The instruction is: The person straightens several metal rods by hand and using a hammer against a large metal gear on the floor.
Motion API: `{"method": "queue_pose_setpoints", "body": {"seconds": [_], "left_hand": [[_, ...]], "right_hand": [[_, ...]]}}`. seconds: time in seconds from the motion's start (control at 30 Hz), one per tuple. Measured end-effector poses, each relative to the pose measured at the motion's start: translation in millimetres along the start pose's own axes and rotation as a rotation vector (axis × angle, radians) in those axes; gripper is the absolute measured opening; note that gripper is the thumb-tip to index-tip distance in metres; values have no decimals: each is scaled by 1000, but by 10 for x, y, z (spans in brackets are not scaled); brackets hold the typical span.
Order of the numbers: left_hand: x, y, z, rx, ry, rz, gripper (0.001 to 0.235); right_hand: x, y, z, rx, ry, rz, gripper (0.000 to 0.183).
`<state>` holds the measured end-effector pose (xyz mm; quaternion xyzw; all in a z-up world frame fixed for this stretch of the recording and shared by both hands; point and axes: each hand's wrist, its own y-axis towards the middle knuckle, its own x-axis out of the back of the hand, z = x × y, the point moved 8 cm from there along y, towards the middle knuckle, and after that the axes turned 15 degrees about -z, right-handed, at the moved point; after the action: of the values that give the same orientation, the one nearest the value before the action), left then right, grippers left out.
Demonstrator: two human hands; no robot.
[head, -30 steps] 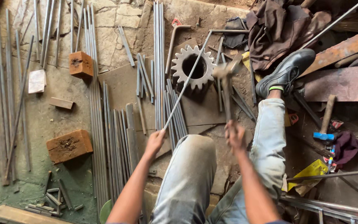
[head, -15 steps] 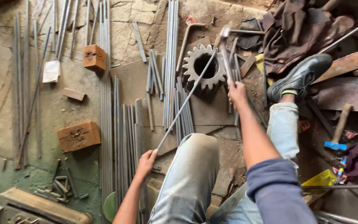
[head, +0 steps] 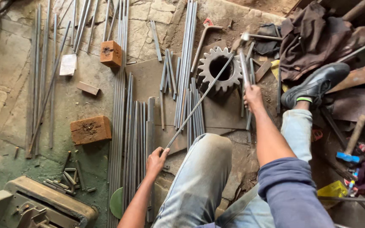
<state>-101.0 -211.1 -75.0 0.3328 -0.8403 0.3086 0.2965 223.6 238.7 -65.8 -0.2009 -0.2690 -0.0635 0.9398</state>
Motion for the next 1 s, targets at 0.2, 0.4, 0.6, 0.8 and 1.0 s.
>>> {"method": "queue_pose_setpoints", "body": {"seconds": [0.2, 0.4, 0.6, 0.8, 1.0], "left_hand": [[-101, -152, -279, 54, -283, 17, 42], [119, -10, -2031, -370, -648, -164, 44], [516, 568, -4091, -485, -694, 293, 70], [71, 289, -3550, -109, -776, 850, 67], [-873, 430, -2542, 60, -496, 392, 26]], "right_hand": [[281, -536, -789, 129, 117, -73, 46], [450, -1590, -1666, -170, 75, 37, 45], [339, -2002, -1771, -153, -3, 175, 39], [296, -1931, -1834, -165, -22, 181, 44], [299, -1939, -1957, -182, -111, 163, 44]]}}
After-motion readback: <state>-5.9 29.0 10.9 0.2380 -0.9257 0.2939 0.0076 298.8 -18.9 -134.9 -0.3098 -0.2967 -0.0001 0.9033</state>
